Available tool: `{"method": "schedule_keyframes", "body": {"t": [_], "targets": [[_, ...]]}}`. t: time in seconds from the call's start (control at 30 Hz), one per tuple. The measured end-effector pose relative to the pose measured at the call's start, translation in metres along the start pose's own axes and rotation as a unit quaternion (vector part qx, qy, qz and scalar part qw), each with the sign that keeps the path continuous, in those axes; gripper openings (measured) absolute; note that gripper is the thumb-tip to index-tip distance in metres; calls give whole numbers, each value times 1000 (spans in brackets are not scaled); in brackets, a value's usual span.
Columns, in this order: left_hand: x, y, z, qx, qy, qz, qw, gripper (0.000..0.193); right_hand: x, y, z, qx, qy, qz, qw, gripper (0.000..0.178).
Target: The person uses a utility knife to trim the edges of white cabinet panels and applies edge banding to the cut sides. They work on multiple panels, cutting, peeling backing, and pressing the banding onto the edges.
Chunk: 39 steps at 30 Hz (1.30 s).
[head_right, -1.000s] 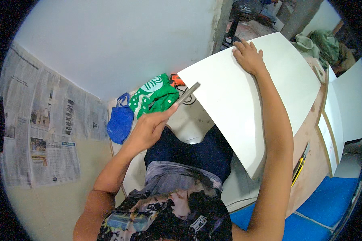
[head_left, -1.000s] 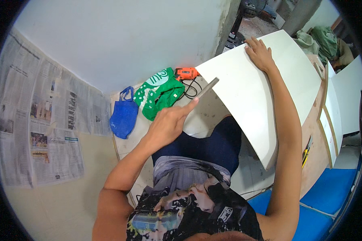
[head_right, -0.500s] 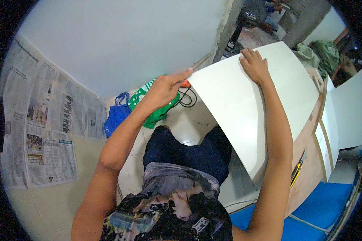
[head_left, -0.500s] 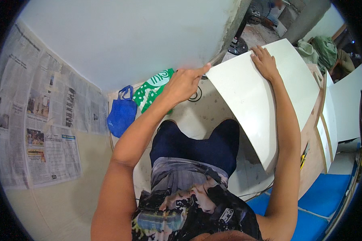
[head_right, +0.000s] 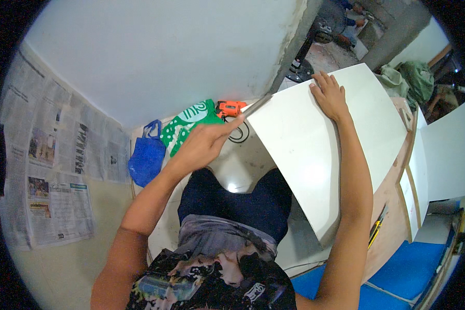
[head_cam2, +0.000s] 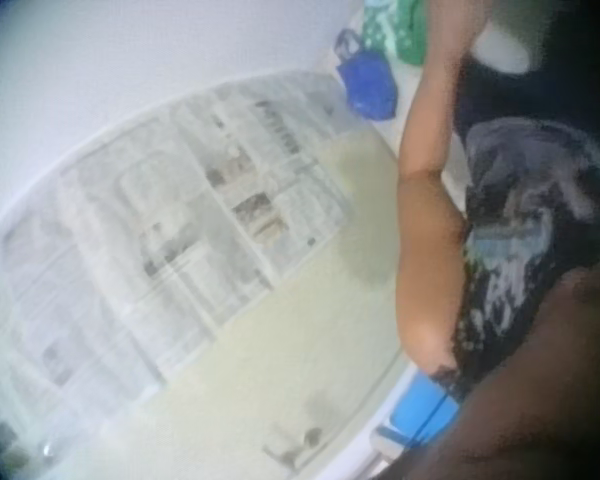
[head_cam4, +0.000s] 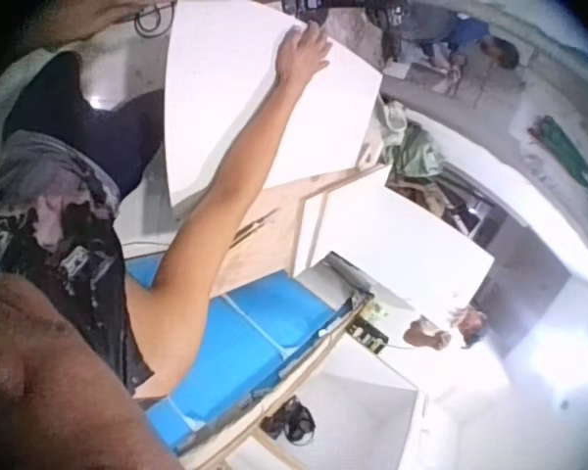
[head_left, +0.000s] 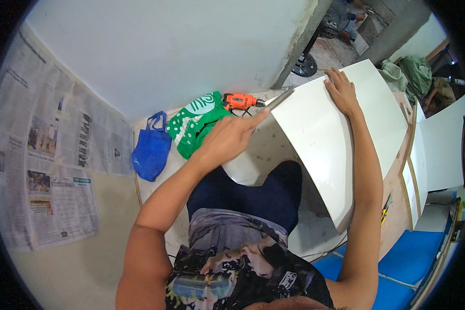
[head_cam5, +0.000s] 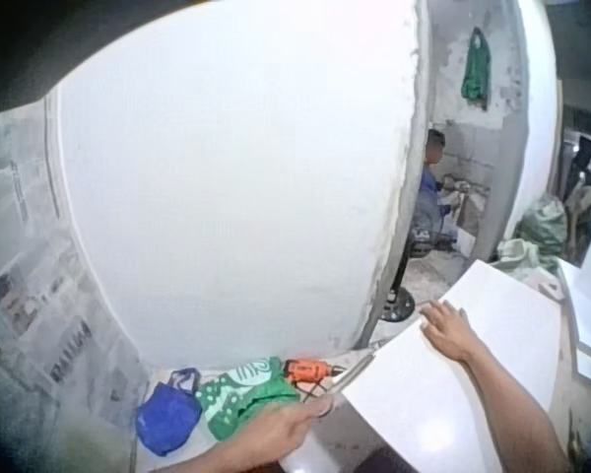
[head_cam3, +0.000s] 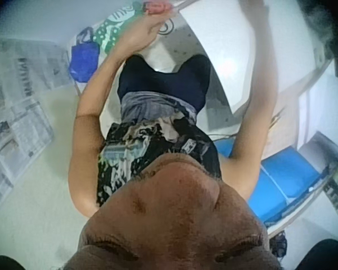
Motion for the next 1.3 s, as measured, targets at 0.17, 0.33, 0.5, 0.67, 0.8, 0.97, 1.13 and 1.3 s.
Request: {"method": "schedule_keyframes", "body": {"t": [0.17,0.33,0.5,0.67,0.8,0.97,1.13,1.3], "targets": [[50,-46,-7,-213,66,-156,962,42,3,1,-2,3,27,-9,1000,51],[12,-60,59,-571,154,-223,775,35,6,-3,-2,26,21,-25,999,51],[11,-37,67,-589,227,-224,742,30,6,-4,-2,39,30,-39,998,50],[10,-36,61,-512,240,-237,790,25,1,-8,1,41,35,-39,998,49],[13,-40,64,-423,307,-216,825,24,4,-9,-3,11,46,-58,997,48],[11,-33,51,-327,330,-211,860,27,5,-15,-4,21,58,-78,995,47],[11,-11,27,-213,300,-203,907,33,-2,-31,-13,44,62,-127,989,43],[11,-23,33,-274,220,-151,924,26,-49,-176,-15,67,-45,-268,960,55]]}}
Point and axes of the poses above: each hand's wrist, its own x-axis towards the middle knuckle, its own z-axis out of the palm, y = z × x, the point moved 9 cm from there along x, towards the middle knuckle, and after that the axes turned 1 degree about -z, right-handed, at the moved point
